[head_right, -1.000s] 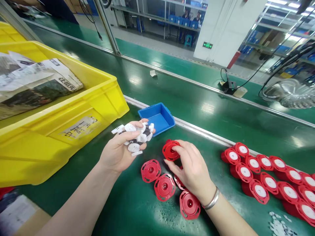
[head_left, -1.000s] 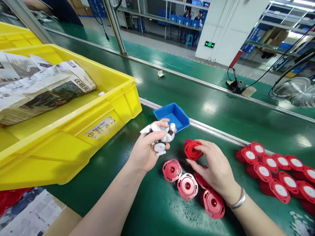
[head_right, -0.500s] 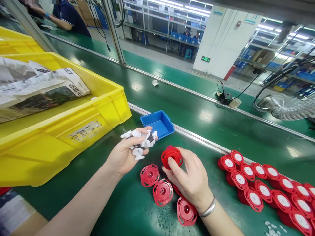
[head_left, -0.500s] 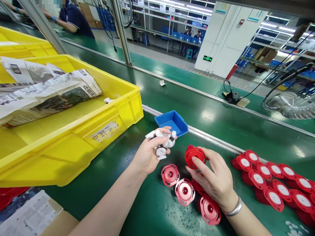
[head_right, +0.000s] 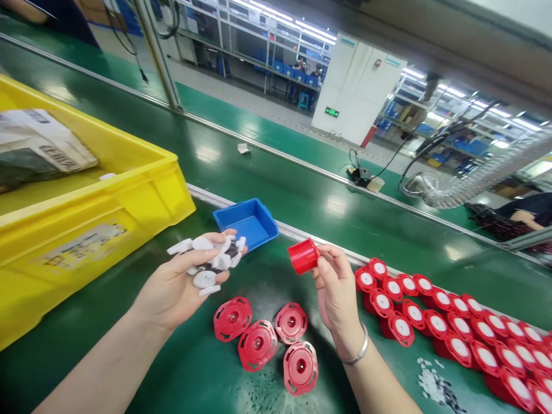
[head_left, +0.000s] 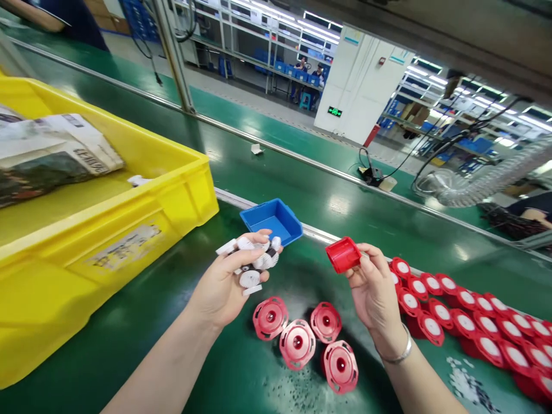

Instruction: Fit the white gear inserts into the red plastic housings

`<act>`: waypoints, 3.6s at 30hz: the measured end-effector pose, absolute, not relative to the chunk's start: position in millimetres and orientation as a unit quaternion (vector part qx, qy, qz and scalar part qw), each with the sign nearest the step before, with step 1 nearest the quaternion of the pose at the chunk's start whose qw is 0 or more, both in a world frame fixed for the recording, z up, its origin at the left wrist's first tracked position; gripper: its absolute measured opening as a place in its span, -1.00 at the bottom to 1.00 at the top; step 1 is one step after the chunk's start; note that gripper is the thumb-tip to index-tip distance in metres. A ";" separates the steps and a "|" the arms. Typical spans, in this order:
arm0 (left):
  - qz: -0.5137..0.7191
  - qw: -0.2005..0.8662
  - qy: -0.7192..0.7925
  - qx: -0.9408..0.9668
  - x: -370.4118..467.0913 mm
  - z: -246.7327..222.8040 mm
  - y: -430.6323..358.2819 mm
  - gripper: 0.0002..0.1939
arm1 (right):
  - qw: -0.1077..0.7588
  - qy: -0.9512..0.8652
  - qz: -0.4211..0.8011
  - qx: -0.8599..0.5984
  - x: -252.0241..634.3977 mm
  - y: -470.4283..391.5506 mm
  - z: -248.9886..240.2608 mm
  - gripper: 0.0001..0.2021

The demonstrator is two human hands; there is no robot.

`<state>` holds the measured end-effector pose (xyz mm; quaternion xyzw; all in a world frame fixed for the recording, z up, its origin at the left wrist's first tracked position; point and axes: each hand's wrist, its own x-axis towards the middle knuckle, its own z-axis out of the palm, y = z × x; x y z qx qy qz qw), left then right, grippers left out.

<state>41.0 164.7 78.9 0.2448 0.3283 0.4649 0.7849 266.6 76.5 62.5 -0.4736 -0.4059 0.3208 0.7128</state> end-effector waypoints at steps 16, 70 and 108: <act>0.453 0.767 0.391 0.230 39.9 69.6 168.2 -0.72 | 0.758 -0.063 0.597 -0.254 279.0 68.3 117.3 -0.61; 0.454 0.789 0.365 0.196 48.9 74.2 163.5 -0.77 | 0.673 -0.349 0.508 -0.409 245.1 68.1 62.5 -0.77; 0.361 0.790 0.259 0.423 60.5 68.6 125.4 -0.89 | 0.554 -0.584 0.273 -0.527 241.9 56.9 66.1 -0.78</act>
